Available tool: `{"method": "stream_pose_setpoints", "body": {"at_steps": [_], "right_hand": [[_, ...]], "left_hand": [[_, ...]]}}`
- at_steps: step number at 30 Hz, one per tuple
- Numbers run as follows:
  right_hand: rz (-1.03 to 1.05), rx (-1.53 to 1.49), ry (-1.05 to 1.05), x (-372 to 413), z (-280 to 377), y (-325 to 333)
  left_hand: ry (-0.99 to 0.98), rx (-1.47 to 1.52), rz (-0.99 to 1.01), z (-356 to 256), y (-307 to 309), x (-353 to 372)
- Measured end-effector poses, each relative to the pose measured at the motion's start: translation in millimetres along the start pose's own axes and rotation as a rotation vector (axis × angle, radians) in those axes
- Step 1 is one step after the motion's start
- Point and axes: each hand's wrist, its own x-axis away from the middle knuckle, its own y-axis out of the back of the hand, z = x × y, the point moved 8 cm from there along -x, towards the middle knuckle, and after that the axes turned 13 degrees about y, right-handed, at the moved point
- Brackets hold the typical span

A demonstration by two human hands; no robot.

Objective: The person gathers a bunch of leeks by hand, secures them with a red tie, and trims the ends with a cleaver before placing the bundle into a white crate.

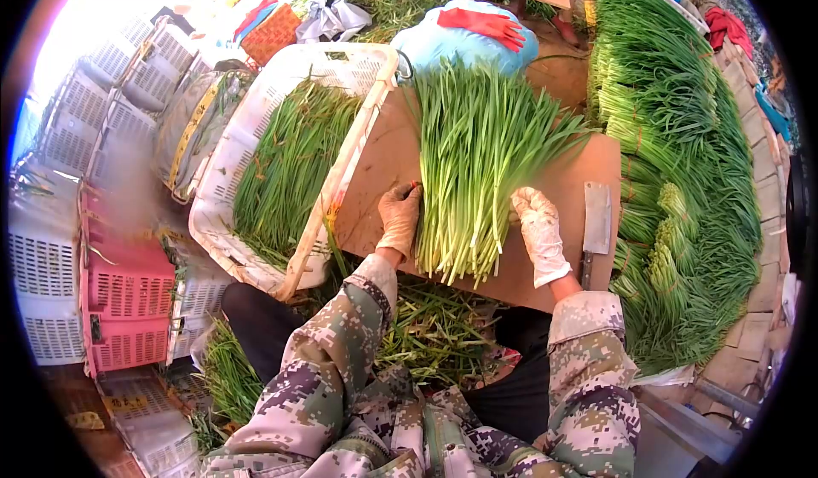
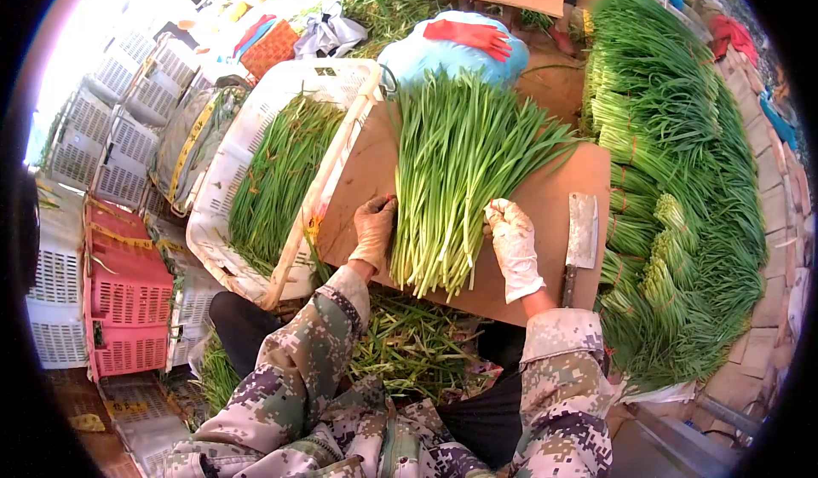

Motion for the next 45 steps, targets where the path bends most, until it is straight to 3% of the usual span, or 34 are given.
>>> {"method": "stream_pose_setpoints", "body": {"at_steps": [3,5,6,7,8,9,11,13,14,17,18,21,23,24,25,27,29,31,33,35,37,38,42,43,45], "right_hand": [[-0.018,-0.067,-0.161,4.8,7.1,-0.8],[0.001,-0.138,-0.177,5.4,7.7,-5.0],[-0.006,-0.201,-0.181,7.3,17.6,-10.4],[-0.015,-0.264,-0.184,8.5,28.4,-15.7],[0.045,-0.235,-0.192,9.0,39.7,-25.5],[0.151,-0.204,-0.100,9.0,44.2,-36.7],[0.303,0.138,0.155,11.3,70.0,-64.1],[0.295,0.185,0.233,12.1,64.0,-91.1],[0.255,-0.061,0.080,20.0,46.1,-106.4],[0.356,0.215,0.368,31.6,71.1,-132.5],[0.354,0.207,0.371,35.1,70.1,-138.0],[0.344,0.091,0.232,36.6,50.6,-143.1],[0.474,0.438,0.581,40.9,56.2,-150.3],[0.396,0.122,0.116,45.3,54.1,-132.1],[0.363,0.170,0.216,43.5,46.0,-135.0],[0.320,-0.198,0.092,55.2,23.8,-134.5],[0.216,-0.160,0.150,55.9,23.9,-123.2],[0.139,-0.126,0.196,63.9,40.2,-115.7],[0.003,-0.329,-0.117,68.1,47.2,-106.5],[-0.008,-0.366,-0.160,68.4,43.2,-110.9],[0.023,-0.233,0.296,57.4,66.7,-117.1],[0.058,-0.282,0.129,57.2,58.8,-118.7],[0.092,-0.068,0.394,35.0,60.4,-131.6],[0.099,0.206,0.483,28.9,62.6,-131.4],[0.112,0.231,0.492,23.1,57.2,-133.9]], "left_hand": [[0.020,-0.015,-0.024,-1.5,7.7,-2.6],[0.149,-0.094,-0.101,16.9,18.4,-24.2],[0.090,-0.282,-0.115,-6.9,14.9,-18.2],[0.088,-0.284,-0.115,-27.8,9.9,-15.8],[0.057,-0.563,-0.108,-50.4,-2.6,-14.0],[0.021,-0.843,-0.099,-70.2,-15.5,-12.4],[-0.029,-1.016,-0.137,-104.2,-31.8,-8.7],[-0.147,-1.137,-0.213,-135.5,-46.8,6.3],[-0.211,-1.190,-0.212,-147.5,-55.1,13.5],[-0.301,-1.300,-0.212,-159.8,-69.3,34.5],[-0.333,-1.338,-0.218,-161.6,-72.5,38.4],[-0.435,-1.195,-0.202,-150.5,-64.6,65.8],[-0.489,-1.034,-0.119,-135.3,-49.6,76.8],[-0.463,-1.010,-0.123,-125.7,-40.4,78.7],[-0.429,-0.988,-0.128,-112.6,-31.3,78.6],[-0.473,-0.902,-0.170,-94.7,-19.2,88.5],[-0.518,-0.813,-0.207,-87.0,-19.9,88.8],[-0.706,-0.688,-0.231,-91.0,-18.3,102.3],[-0.675,-0.756,-0.221,-90.7,-16.3,96.2],[-0.673,-0.727,-0.180,-87.5,-15.9,94.2],[-0.553,-0.778,-0.149,-75.8,-16.0,79.2],[-0.589,-0.749,-0.148,-75.9,-15.3,77.1],[-0.502,-0.579,-0.032,-74.1,-9.8,66.3],[-0.496,-0.574,-0.043,-77.2,-8.7,65.5],[-0.398,-0.562,-0.008,-72.7,-6.2,58.5]]}}
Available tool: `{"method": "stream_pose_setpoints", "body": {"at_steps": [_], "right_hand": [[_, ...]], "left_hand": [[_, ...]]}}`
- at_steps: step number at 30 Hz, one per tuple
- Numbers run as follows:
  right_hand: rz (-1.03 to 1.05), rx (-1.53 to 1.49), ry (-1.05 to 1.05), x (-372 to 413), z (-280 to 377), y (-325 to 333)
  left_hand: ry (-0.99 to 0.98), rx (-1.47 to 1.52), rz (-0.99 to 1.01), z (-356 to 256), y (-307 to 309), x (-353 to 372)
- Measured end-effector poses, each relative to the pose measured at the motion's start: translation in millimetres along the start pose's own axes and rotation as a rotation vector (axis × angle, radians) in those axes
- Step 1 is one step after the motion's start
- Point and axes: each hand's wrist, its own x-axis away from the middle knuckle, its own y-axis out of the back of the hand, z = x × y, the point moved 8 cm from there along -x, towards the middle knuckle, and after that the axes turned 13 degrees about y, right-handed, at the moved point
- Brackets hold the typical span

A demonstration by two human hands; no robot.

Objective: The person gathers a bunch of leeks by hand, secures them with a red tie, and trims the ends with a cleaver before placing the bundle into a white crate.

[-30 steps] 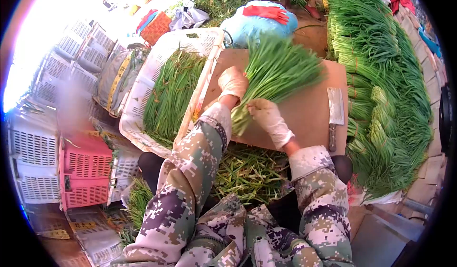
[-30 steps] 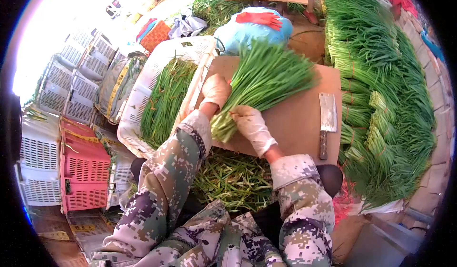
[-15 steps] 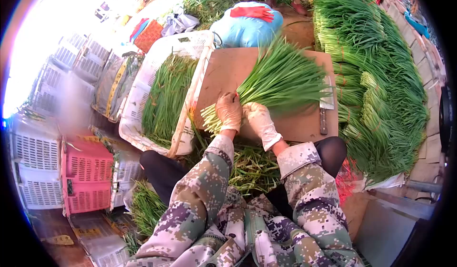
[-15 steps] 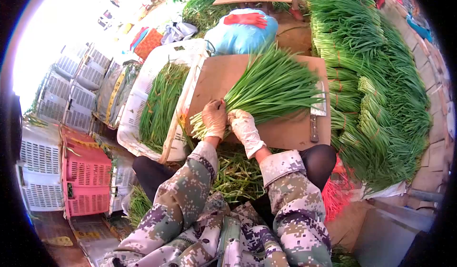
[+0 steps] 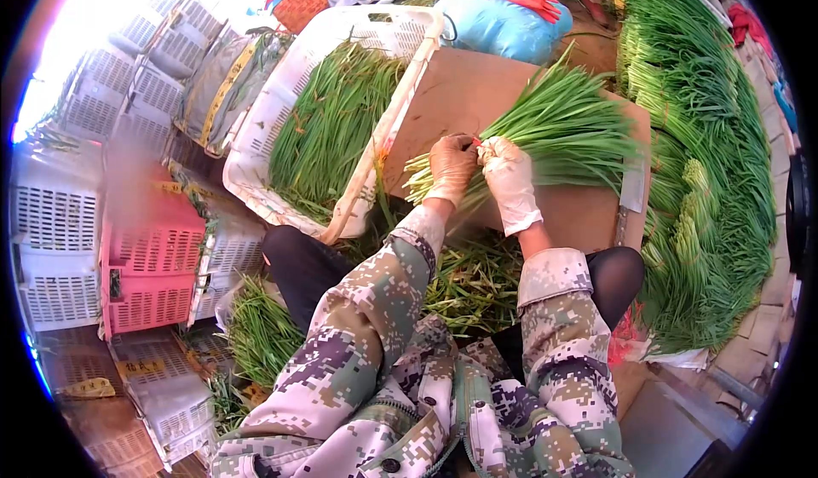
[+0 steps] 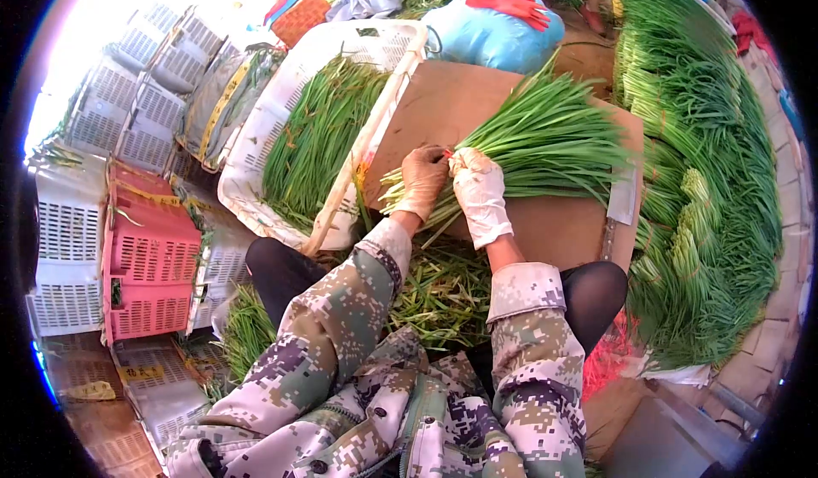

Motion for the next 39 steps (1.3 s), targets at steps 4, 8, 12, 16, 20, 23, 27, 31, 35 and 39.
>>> {"method": "stream_pose_setpoints", "body": {"at_steps": [4,8,12,16,20,23,27,31,35,39], "right_hand": [[-0.036,0.083,-0.050,-1.6,-8.0,-1.2],[0.005,0.149,-0.075,-2.0,-12.1,-3.8],[0.018,0.155,-0.128,2.6,-17.2,-4.0],[0.052,0.272,-0.109,1.7,-10.8,-2.5],[0.125,0.637,0.156,-7.8,12.3,-4.8],[0.143,0.695,0.218,-6.0,7.1,-9.2],[0.219,0.640,0.132,-4.6,-3.7,-10.3],[0.230,0.691,0.172,-5.0,1.2,-11.5],[0.168,0.638,0.106,-4.1,2.7,-7.3],[0.120,0.572,0.097,-1.7,2.8,-4.6]], "left_hand": [[0.114,0.070,0.124,14.3,-7.2,-9.2],[-0.009,0.079,0.109,7.8,-0.5,-7.7],[-0.043,0.067,0.048,9.1,0.2,-12.3],[-0.035,0.108,0.000,1.9,7.1,-8.8],[-0.026,-0.065,0.000,1.7,0.8,-4.6],[-0.111,-0.084,-0.044,-6.0,2.1,1.4],[-0.168,-0.100,-0.072,-11.3,4.8,6.9],[-0.187,-0.118,-0.079,-14.8,5.8,9.2],[-0.189,-0.116,-0.086,-14.7,6.0,11.5],[-0.210,-0.093,-0.095,-13.1,5.1,15.1]]}}
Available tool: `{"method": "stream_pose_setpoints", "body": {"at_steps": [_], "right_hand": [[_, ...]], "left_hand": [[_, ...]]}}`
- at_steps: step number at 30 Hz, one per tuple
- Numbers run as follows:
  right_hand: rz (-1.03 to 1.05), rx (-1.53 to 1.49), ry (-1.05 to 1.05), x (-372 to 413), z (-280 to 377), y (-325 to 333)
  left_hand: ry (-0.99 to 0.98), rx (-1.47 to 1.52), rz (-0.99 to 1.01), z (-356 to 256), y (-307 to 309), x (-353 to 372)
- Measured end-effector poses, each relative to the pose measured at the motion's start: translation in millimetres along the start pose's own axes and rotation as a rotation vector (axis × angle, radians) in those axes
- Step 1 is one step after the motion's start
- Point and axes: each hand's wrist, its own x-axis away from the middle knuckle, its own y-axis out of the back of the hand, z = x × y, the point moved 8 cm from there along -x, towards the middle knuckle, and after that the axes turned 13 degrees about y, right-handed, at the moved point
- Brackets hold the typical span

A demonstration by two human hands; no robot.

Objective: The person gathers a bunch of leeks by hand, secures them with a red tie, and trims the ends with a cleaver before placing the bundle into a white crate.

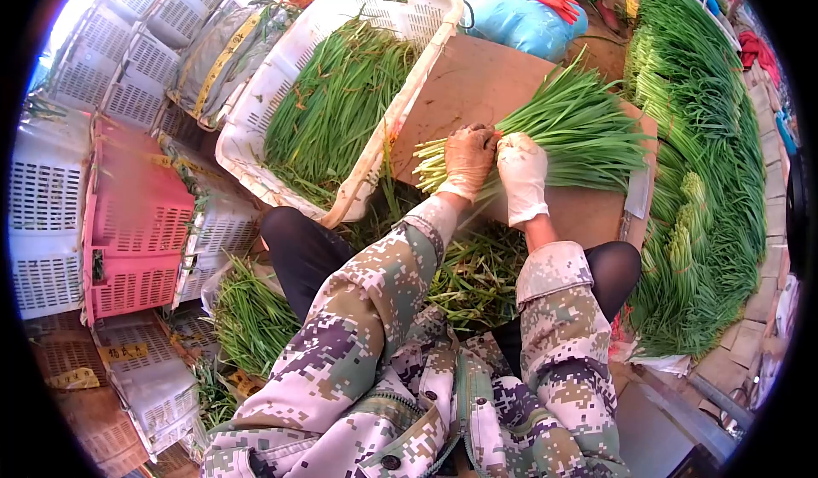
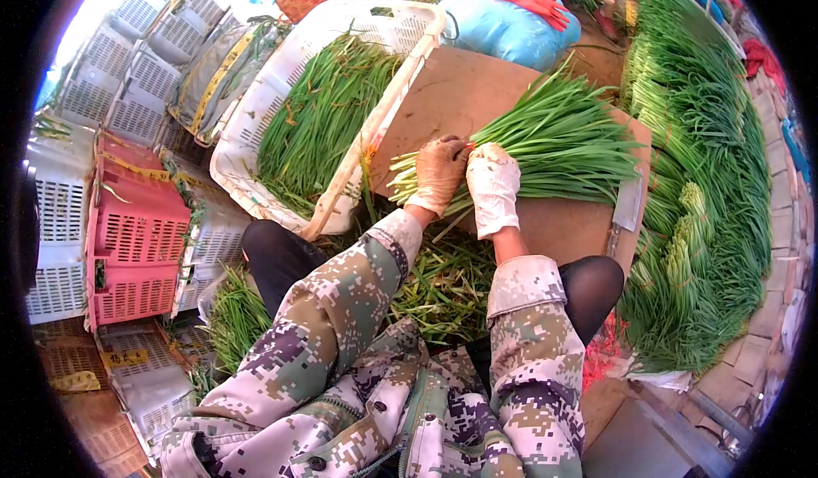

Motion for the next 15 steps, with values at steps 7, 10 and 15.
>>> {"method": "stream_pose_setpoints", "body": {"at_steps": [7,10,15], "right_hand": [[0.032,0.066,0.056,-3.1,7.3,6.6],[0.026,-0.037,-0.036,-1.0,0.8,5.6],[0.020,-0.065,-0.070,0.2,-4.1,0.9]], "left_hand": [[-0.064,0.052,0.071,-4.4,2.3,2.2],[0.004,0.226,0.142,2.8,2.6,2.5],[0.122,0.343,0.314,21.3,-11.3,-4.7]]}}
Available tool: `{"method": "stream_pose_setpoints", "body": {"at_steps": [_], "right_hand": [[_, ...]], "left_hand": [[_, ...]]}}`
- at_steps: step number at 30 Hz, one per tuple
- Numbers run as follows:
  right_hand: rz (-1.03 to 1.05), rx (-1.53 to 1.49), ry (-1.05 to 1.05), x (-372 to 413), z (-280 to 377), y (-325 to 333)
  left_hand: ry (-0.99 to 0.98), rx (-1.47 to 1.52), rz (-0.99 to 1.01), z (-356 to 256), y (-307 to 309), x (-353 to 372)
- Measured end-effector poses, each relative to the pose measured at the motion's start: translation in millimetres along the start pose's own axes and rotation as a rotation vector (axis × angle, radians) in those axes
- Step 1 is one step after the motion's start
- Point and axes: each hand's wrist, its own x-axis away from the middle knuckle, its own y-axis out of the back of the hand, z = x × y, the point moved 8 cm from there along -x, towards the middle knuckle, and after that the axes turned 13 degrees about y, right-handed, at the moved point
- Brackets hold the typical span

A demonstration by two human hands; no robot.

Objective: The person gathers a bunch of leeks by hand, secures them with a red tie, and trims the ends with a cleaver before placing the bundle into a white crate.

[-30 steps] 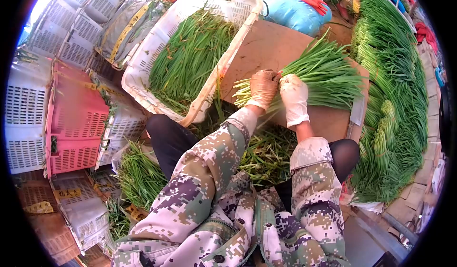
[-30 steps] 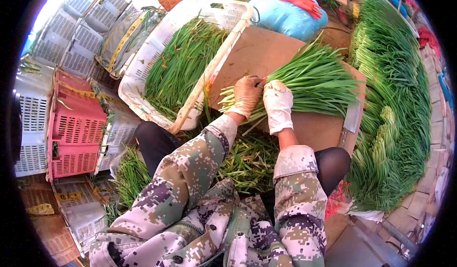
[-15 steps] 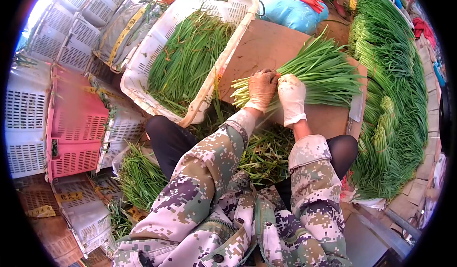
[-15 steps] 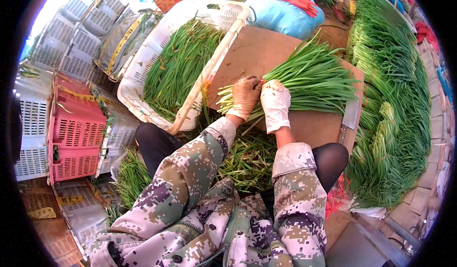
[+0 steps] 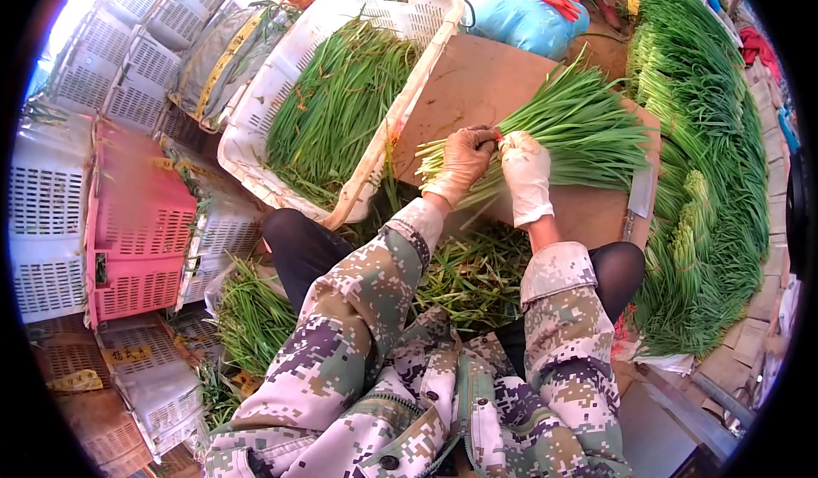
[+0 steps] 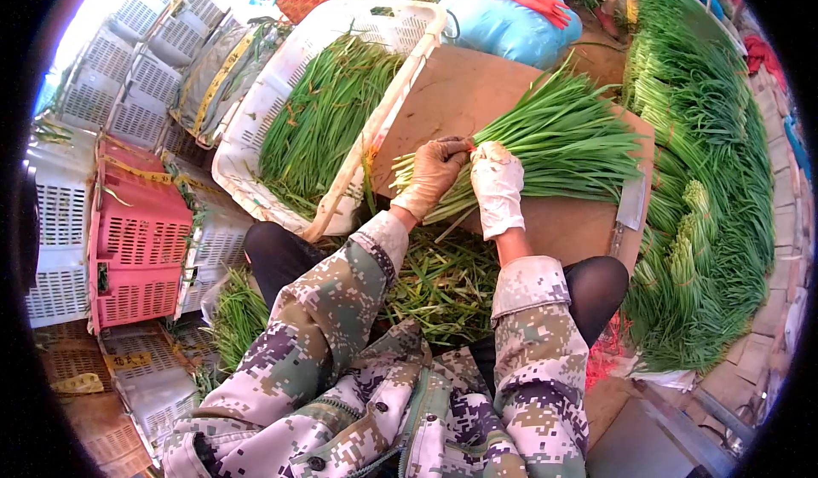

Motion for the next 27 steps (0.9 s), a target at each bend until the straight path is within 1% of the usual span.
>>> {"method": "stream_pose_setpoints", "body": {"at_steps": [1,2,4,6,10,11,12,14,16,18,19,20,21,22,24,26,27], "right_hand": [[0.000,0.000,-0.002,0.3,0.0,0.9],[0.012,0.003,-0.012,0.8,-0.1,0.8],[0.022,0.004,-0.023,1.2,1.6,0.1],[-0.009,-0.045,-0.052,1.0,1.7,2.4],[-0.017,-0.013,-0.056,0.4,2.7,4.6],[-0.020,-0.023,-0.064,0.6,4.8,6.0],[-0.024,-0.028,-0.071,0.6,7.5,9.6],[-0.053,-0.034,-0.036,4.0,3.4,3.5],[0.049,0.130,0.000,4.5,0.4,-6.2],[0.030,0.125,-0.007,8.2,-2.0,-10.0],[0.043,0.130,-0.001,9.5,-1.3,-9.7],[0.052,0.130,0.015,9.6,0.1,-9.7],[0.059,0.069,-0.028,5.0,2.8,-6.4],[0.067,0.006,-0.073,3.3,5.3,-3.9],[0.047,0.014,-0.081,6.8,-1.8,-9.9],[0.006,-0.054,-0.013,7.7,3.5,-1.4],[-0.025,-0.165,-0.054,8.8,3.3,3.1]], "left_hand": [[0.085,0.102,0.060,6.9,-3.4,-2.1],[0.086,0.101,0.060,7.2,-3.2,-2.6],[0.173,0.305,0.128,12.3,-5.4,-3.9],[0.195,0.268,0.115,11.9,-1.4,-3.8],[0.222,0.243,0.084,6.0,3.2,-3.9],[0.117,0.155,0.037,-2.0,6.4,-4.5],[0.160,0.185,0.010,-12.7,7.7,0.7],[0.109,0.040,-0.012,-11.6,5.3,-4.1],[0.264,0.236,0.032,4.6,-2.8,-2.4],[0.272,0.317,0.000,20.6,-6.1,-5.4],[0.269,0.313,-0.030,18.4,-4.0,-4.2],[0.248,0.256,-0.054,3.2,0.6,4.4],[0.223,0.211,-0.121,15.8,2.8,-0.6],[0.212,0.241,-0.123,11.6,5.3,-0.5],[0.250,0.178,-0.137,11.3,5.0,0.4],[0.221,0.170,-0.151,-2.3,8.1,4.5],[0.201,0.170,-0.152,-5.7,8.5,4.4]]}}
